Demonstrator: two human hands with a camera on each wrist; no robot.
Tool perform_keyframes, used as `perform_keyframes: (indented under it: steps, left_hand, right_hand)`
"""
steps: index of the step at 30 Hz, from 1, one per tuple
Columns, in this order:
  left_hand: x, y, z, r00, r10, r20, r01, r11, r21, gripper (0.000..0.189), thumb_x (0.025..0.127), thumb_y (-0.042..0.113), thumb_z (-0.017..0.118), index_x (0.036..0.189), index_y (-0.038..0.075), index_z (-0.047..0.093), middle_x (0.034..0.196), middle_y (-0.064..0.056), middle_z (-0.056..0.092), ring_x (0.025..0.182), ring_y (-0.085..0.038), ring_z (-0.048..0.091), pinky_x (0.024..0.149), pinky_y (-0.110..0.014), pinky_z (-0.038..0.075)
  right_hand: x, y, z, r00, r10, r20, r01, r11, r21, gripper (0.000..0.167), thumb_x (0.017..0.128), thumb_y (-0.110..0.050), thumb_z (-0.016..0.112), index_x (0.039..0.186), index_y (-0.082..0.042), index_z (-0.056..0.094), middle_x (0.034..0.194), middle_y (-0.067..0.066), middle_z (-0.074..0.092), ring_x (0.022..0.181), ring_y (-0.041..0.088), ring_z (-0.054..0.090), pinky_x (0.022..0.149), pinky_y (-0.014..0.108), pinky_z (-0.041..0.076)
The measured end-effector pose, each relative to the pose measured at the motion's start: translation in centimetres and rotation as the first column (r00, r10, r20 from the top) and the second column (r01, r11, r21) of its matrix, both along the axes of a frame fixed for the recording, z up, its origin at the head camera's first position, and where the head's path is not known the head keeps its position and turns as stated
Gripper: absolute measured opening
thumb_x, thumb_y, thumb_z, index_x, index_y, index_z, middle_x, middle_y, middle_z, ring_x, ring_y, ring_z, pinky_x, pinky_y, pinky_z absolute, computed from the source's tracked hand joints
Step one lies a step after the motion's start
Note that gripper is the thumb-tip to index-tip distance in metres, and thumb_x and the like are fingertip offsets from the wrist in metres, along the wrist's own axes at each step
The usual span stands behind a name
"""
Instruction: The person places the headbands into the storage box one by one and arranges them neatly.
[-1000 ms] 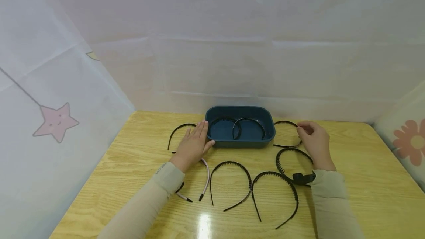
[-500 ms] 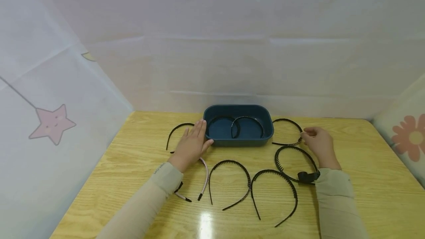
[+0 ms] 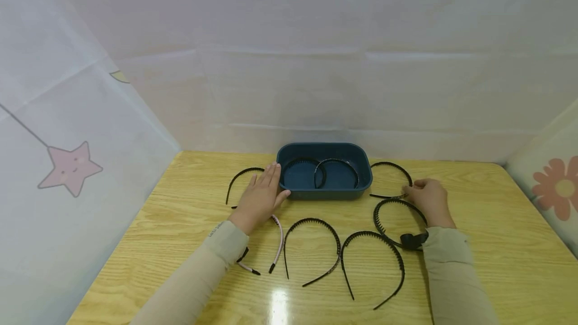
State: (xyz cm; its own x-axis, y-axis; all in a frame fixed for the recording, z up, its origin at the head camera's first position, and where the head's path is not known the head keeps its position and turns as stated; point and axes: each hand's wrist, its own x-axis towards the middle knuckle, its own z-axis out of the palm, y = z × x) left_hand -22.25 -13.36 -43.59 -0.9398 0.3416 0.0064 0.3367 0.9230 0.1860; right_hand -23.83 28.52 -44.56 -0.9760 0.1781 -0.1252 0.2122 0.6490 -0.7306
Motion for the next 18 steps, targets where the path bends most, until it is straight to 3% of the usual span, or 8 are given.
perform_keyframes:
  steps: [4, 6, 10, 18]
  left_hand:
    - [0.01, -0.01, 0.0, 1.0, -0.003, -0.001, 0.003, 1.0, -0.003, 0.077, 0.109, 0.051, 0.035, 0.163, 0.002, 0.007, 0.169, -0.014, 0.004, 0.156, -0.028, 0.009, 0.124, -0.056, 0.014]
    - [0.03, -0.02, 0.03, 1.0, -0.004, -0.001, 0.004, 1.0, -0.007, 0.077, 0.109, 0.051, 0.034, 0.163, 0.003, 0.007, 0.169, -0.014, 0.004, 0.156, -0.028, 0.009, 0.123, -0.056, 0.015]
    - [0.02, -0.03, 0.01, 1.0, -0.005, -0.006, 0.005, 1.0, -0.014, 0.077, 0.109, 0.052, 0.034, 0.163, 0.003, 0.007, 0.169, -0.014, 0.004, 0.156, -0.028, 0.009, 0.123, -0.057, 0.016]
    - [-0.12, -0.04, -0.3, 1.0, -0.006, -0.018, 0.005, 1.0, -0.008, 0.078, 0.109, 0.052, 0.035, 0.163, 0.002, 0.008, 0.169, -0.014, 0.006, 0.156, -0.028, 0.01, 0.123, -0.057, 0.016]
  right_hand:
    - [-0.26, -0.04, -0.24, 1.0, -0.006, -0.011, 0.006, 1.0, 0.001, 0.061, 0.1, -0.02, 0.063, 0.136, 0.025, 0.045, 0.105, 0.03, 0.071, 0.103, 0.045, 0.068, 0.102, 0.061, 0.046]
    - [-0.29, -0.07, -0.29, 1.0, -0.009, -0.017, 0.009, 1.0, -0.012, 0.059, 0.1, -0.018, 0.063, 0.136, 0.025, 0.046, 0.101, 0.029, 0.072, 0.095, 0.041, 0.072, 0.101, 0.06, 0.047]
    - [-0.37, -0.14, -0.53, 0.999, -0.024, -0.022, 0.023, 0.999, -0.037, 0.055, 0.1, -0.015, 0.062, 0.135, 0.024, 0.047, 0.108, 0.032, 0.07, 0.083, 0.031, 0.076, 0.095, 0.058, 0.052]
    - [-0.57, 0.0, -0.96, 0.997, -0.069, -0.026, 0.068, 0.997, -0.047, 0.051, 0.1, -0.014, 0.06, 0.132, 0.024, 0.051, 0.113, 0.035, 0.067, 0.077, 0.025, 0.075, 0.087, 0.053, 0.058]
